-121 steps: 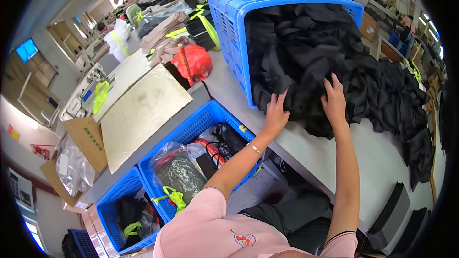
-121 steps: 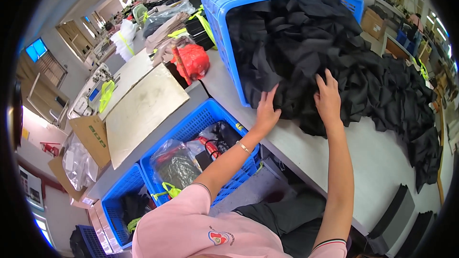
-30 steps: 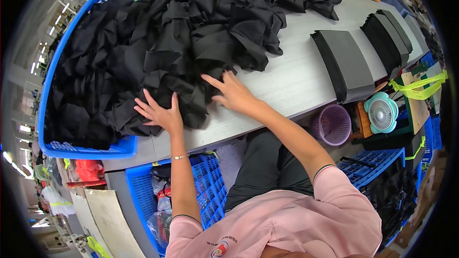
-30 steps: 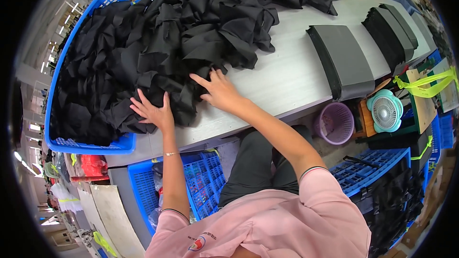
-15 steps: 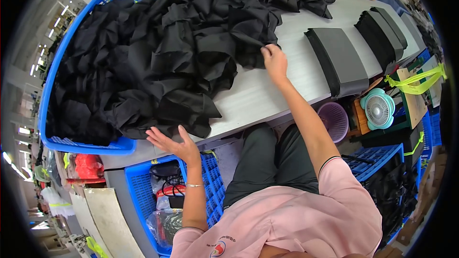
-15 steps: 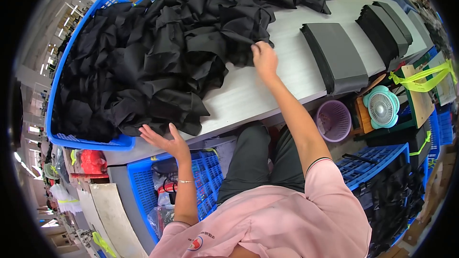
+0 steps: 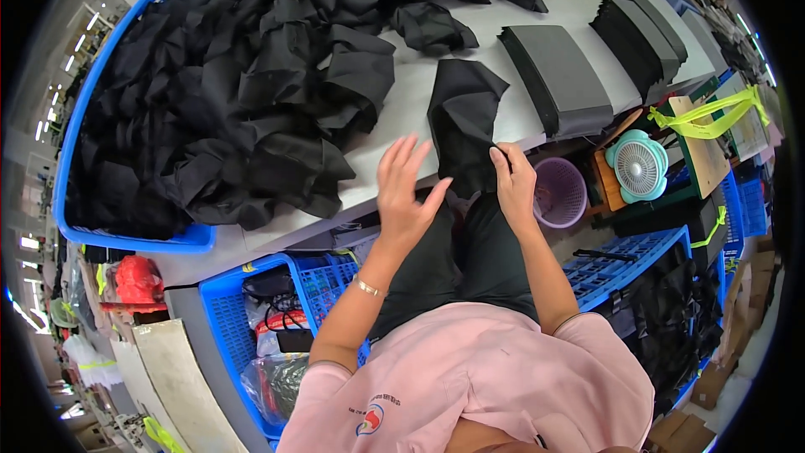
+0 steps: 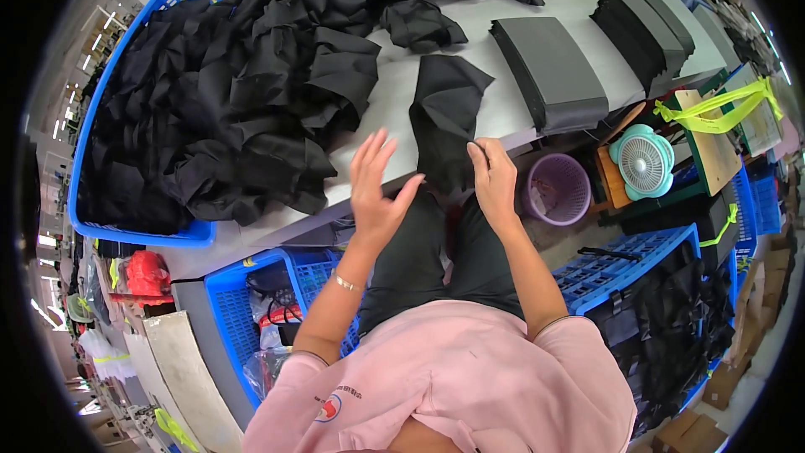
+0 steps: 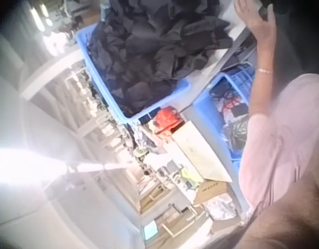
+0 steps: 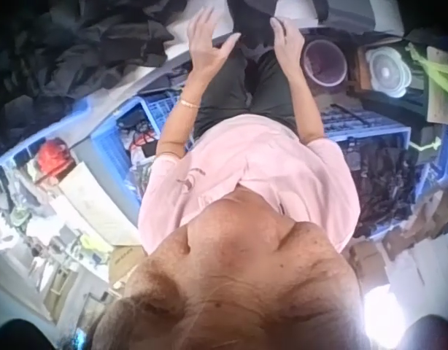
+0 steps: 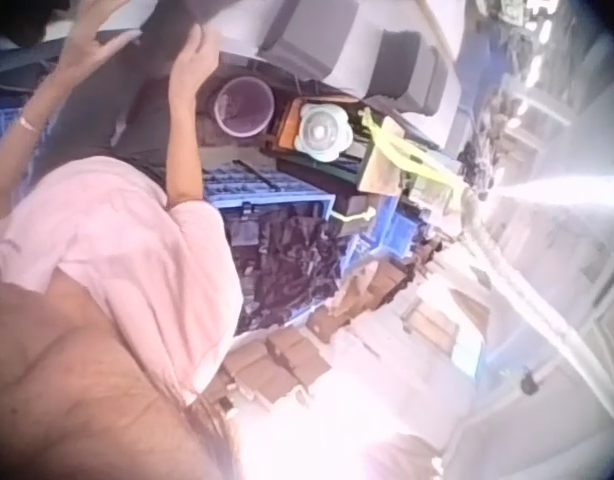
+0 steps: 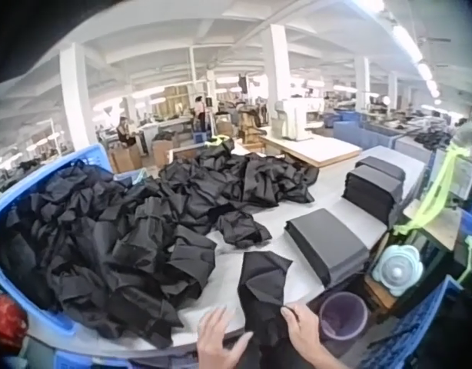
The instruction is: Inspecting and folding black fabric garment parts in a factory setting.
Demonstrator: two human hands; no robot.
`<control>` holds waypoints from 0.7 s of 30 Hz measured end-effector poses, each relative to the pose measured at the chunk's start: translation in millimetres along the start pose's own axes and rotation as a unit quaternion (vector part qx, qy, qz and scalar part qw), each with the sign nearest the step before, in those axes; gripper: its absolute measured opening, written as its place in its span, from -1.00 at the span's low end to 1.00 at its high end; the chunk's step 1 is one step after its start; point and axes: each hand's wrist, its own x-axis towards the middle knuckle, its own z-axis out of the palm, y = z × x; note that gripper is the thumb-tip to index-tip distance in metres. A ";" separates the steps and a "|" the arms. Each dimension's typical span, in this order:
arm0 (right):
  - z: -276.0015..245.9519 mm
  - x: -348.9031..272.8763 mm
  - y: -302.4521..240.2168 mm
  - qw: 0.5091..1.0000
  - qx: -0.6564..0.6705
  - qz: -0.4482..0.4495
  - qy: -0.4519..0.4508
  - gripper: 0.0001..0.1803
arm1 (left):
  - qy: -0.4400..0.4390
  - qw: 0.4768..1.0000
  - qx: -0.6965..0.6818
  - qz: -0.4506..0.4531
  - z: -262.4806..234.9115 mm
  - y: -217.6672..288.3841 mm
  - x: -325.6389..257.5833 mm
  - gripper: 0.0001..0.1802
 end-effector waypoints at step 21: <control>-30.9 -33.8 -12.1 0.970 -0.152 -0.114 -0.152 -0.82 | -0.229 0.965 -0.127 0.024 9.6 66.7 23.5 -0.95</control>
